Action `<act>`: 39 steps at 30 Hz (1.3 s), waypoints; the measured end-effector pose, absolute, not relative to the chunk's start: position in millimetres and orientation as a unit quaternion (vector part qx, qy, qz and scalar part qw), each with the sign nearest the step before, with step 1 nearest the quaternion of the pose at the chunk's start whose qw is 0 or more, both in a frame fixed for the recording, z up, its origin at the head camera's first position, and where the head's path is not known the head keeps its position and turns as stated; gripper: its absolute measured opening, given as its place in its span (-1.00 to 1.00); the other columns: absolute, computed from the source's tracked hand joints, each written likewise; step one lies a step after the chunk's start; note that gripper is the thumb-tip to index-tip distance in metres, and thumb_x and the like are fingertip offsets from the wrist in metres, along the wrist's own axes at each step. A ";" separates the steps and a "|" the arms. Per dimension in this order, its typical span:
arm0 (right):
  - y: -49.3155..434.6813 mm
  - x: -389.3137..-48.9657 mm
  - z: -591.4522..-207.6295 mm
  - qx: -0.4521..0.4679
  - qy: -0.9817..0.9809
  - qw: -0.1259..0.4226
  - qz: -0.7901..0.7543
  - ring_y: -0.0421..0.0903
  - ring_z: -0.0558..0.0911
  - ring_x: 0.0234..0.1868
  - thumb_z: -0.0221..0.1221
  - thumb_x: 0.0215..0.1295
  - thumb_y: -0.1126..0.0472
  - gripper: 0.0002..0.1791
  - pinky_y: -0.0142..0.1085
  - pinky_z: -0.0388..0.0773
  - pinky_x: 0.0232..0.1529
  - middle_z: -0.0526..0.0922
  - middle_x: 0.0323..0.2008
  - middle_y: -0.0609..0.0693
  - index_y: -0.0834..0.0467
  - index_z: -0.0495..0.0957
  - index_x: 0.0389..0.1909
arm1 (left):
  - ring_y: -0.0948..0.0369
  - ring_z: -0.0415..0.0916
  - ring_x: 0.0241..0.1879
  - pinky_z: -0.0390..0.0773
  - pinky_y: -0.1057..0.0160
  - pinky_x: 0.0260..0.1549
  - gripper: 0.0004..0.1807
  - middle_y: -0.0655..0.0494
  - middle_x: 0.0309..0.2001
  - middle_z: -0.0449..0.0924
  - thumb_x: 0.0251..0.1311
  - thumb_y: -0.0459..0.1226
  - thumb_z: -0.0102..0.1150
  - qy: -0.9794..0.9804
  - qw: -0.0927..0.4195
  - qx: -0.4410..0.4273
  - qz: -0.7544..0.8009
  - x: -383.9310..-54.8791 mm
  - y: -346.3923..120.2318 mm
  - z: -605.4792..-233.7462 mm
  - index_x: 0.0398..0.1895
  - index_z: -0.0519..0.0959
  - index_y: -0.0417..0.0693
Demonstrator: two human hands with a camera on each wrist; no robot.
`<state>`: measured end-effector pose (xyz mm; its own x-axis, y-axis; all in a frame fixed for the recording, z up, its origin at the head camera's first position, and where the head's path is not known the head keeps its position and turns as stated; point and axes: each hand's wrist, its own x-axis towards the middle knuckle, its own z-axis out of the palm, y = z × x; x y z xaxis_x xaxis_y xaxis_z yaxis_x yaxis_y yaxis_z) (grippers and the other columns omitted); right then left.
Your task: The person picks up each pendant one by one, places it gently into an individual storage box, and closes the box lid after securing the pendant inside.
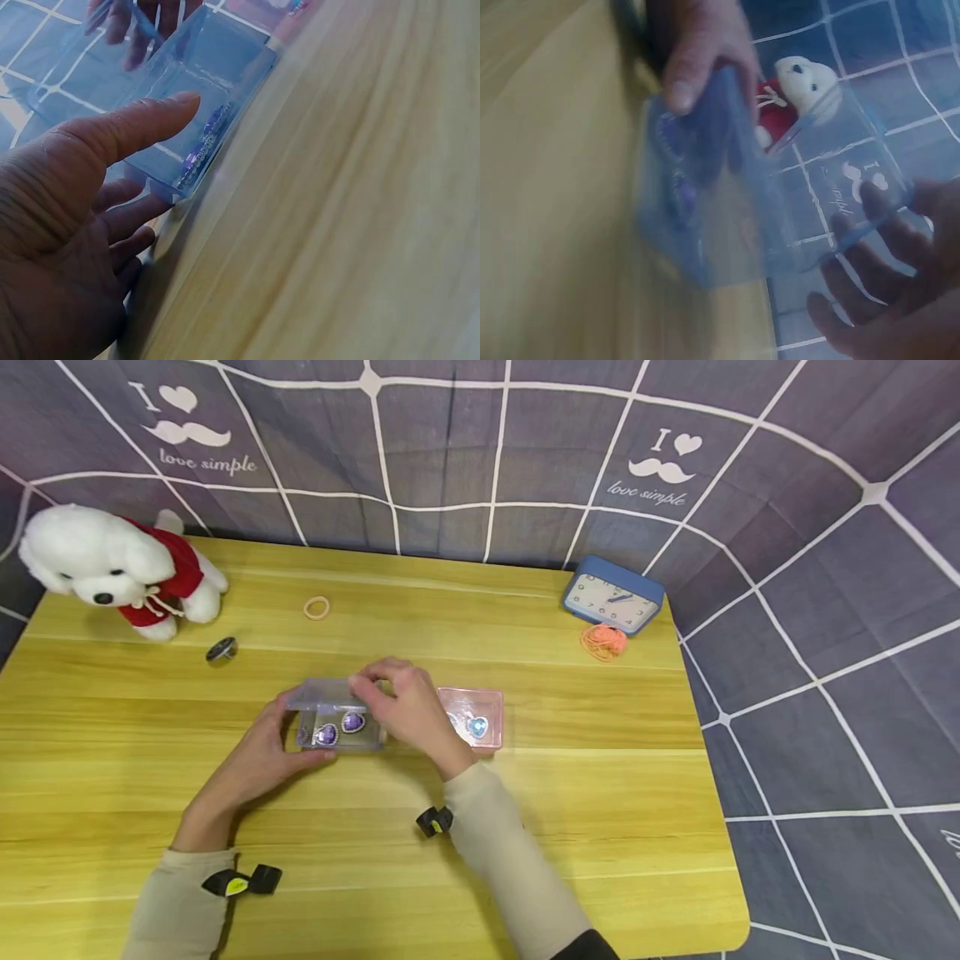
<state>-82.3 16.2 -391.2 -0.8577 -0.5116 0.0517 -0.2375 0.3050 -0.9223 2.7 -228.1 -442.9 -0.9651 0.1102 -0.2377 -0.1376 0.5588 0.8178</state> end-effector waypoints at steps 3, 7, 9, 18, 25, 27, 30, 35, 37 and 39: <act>13.8 -73.3 -390.5 -0.276 0.840 0.118 -0.453 0.12 0.57 0.33 0.30 0.48 0.06 -0.76 0.02 0.52 0.39 0.67 0.22 0.14 0.18 0.74 -0.16 | -0.31 0.00 0.58 0.08 -0.49 0.47 0.23 -0.27 0.63 0.09 0.10 0.00 0.63 0.873 0.135 -0.009 0.469 2.8 -228.1 -442.8 0.71 0.02 -0.03; 7.8 -62.3 -391.3 -0.295 0.871 0.128 -0.372 0.16 0.41 0.48 0.39 0.39 -0.05 -0.64 0.05 0.43 0.47 0.48 0.44 0.14 0.14 0.71 -0.03 | -0.31 -0.01 0.58 0.07 -0.49 0.47 0.22 -0.27 0.63 0.08 0.11 -0.01 0.62 0.873 0.137 -0.008 0.468 2.9 -227.8 -442.9 0.71 0.03 -0.02; 4.8 -58.1 -393.4 -0.295 0.881 0.130 -0.347 0.16 0.37 0.51 0.41 0.36 -0.07 -0.57 0.04 0.39 0.50 0.43 0.49 0.14 0.13 0.68 0.05 | -0.31 -0.01 0.58 0.05 -0.49 0.47 0.21 -0.27 0.63 0.09 0.12 -0.02 0.61 0.872 0.137 -0.006 0.470 2.9 -227.3 -443.1 0.71 0.03 -0.03; -0.5 -51.2 -403.5 -0.295 0.896 0.104 -0.314 0.13 0.38 0.51 0.48 0.27 -0.10 -0.45 0.03 0.38 0.51 0.41 0.49 0.15 0.10 0.65 0.17 | -0.30 -0.01 0.58 0.04 -0.46 0.50 0.19 -0.29 0.62 0.12 0.12 -0.03 0.61 0.872 0.135 -0.001 0.471 1.1 -226.1 -443.4 0.69 0.05 -0.09; 0.8 -50.4 -406.4 -0.293 0.894 0.088 -0.329 0.14 0.40 0.48 0.50 0.24 -0.08 -0.44 0.02 0.40 0.49 0.45 0.46 0.16 0.12 0.65 0.16 | -0.31 -0.01 0.58 0.04 -0.46 0.49 0.19 -0.29 0.62 0.12 0.13 -0.03 0.61 0.874 0.135 -0.002 0.467 0.6 -224.9 -443.3 0.69 0.05 -0.09; 1.4 -49.9 -406.9 -0.291 0.893 0.087 -0.332 0.14 0.41 0.48 0.51 0.24 -0.08 -0.43 0.02 0.40 0.49 0.45 0.46 0.16 0.13 0.65 0.16 | -0.30 -0.01 0.58 0.04 -0.46 0.49 0.19 -0.28 0.62 0.13 0.13 -0.02 0.61 0.874 0.137 -0.003 0.466 0.5 -224.2 -443.3 0.69 0.05 -0.08; 2.0 -49.4 -407.4 -0.289 0.893 0.087 -0.334 0.15 0.41 0.48 0.50 0.24 -0.08 -0.43 0.03 0.40 0.49 0.45 0.46 0.16 0.12 0.64 0.17 | -0.30 -0.01 0.58 0.05 -0.46 0.49 0.20 -0.27 0.62 0.13 0.13 -0.01 0.61 0.876 0.138 -0.003 0.463 0.5 -223.5 -443.3 0.70 0.05 -0.07; 1.6 -49.5 -408.3 -0.287 0.893 0.088 -0.335 0.15 0.40 0.49 0.50 0.24 -0.08 -0.43 0.03 0.38 0.50 0.45 0.46 0.14 0.10 0.64 0.17 | -0.29 -0.01 0.59 0.04 -0.45 0.50 0.20 -0.26 0.62 0.13 0.12 0.00 0.61 0.874 0.138 -0.001 0.465 -0.3 -223.5 -442.6 0.70 0.05 -0.06; 1.1 -50.2 -408.4 -0.288 0.894 0.086 -0.331 0.14 0.39 0.50 0.50 0.24 -0.08 -0.43 0.03 0.38 0.51 0.45 0.47 0.14 0.10 0.64 0.18 | -0.29 -0.02 0.59 0.04 -0.46 0.50 0.20 -0.26 0.63 0.12 0.12 0.00 0.61 0.874 0.138 0.000 0.466 -0.9 -224.2 -442.6 0.70 0.05 -0.06; 0.8 -50.7 -408.6 -0.293 0.895 0.081 -0.328 0.14 0.39 0.50 0.50 0.25 -0.08 -0.44 0.03 0.38 0.51 0.44 0.47 0.14 0.10 0.65 0.17 | -0.29 -0.02 0.59 0.04 -0.46 0.49 0.20 -0.26 0.63 0.12 0.13 0.00 0.61 0.873 0.137 0.000 0.467 -1.2 -225.1 -442.9 0.70 0.04 -0.06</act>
<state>-50.7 0.8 -408.6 -0.8155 -0.5768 0.0473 -0.4709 0.6138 -0.6336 -1.2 -225.1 -442.9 -0.9624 0.1282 -0.2395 -0.1280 0.5636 0.8161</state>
